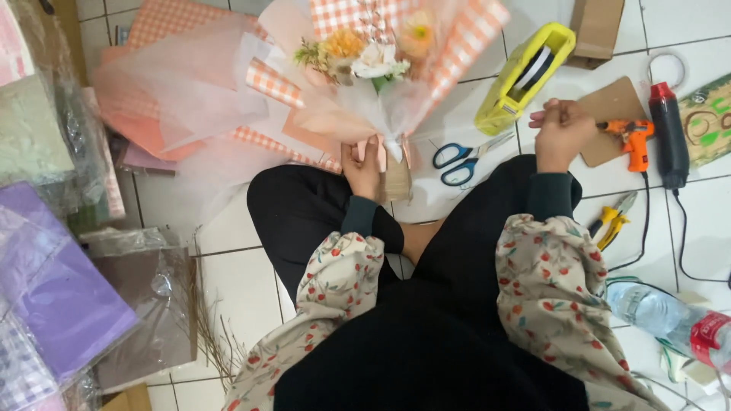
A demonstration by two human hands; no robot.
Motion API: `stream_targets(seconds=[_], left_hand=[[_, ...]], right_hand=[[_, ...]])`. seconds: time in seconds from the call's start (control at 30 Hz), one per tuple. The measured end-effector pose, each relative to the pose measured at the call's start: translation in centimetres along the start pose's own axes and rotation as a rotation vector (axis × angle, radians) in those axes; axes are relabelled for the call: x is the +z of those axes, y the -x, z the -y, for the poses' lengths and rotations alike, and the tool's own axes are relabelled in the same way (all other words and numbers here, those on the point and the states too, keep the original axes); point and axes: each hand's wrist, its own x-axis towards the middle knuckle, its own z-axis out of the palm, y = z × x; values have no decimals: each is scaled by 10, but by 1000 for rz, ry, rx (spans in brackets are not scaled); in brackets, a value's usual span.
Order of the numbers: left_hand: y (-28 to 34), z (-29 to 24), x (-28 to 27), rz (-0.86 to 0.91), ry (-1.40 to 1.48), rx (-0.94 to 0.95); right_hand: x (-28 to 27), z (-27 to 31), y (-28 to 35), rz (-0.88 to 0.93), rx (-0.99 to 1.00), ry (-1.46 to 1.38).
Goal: The person is wrapping a bouquet of flowers using layers of peach and checkered wrapping paper and white mesh, securing the arrangement with pieces of adhesive tape.
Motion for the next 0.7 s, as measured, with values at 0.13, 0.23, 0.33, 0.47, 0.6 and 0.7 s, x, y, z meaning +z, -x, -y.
stream_targets(seconds=[0.13,0.23,0.33,0.47,0.6,0.7], left_hand=[[-6,-26,12,-44,37,41],[5,-57,13,-42,100,5],[4,-42,0,21,290,-180],[15,-33,-2,173,547,-507],[31,-57,-2,291,685,-546],[27,-67,9,329,707,-541]], right_hand=[[-10,17,14,-22,-20,-59],[-4,21,17,13,-41,-14],[17,19,16,110,55,-6],[54,42,22,208,29,-68],[95,66,33,297,-35,-64],[132,62,55,452,53,-64]])
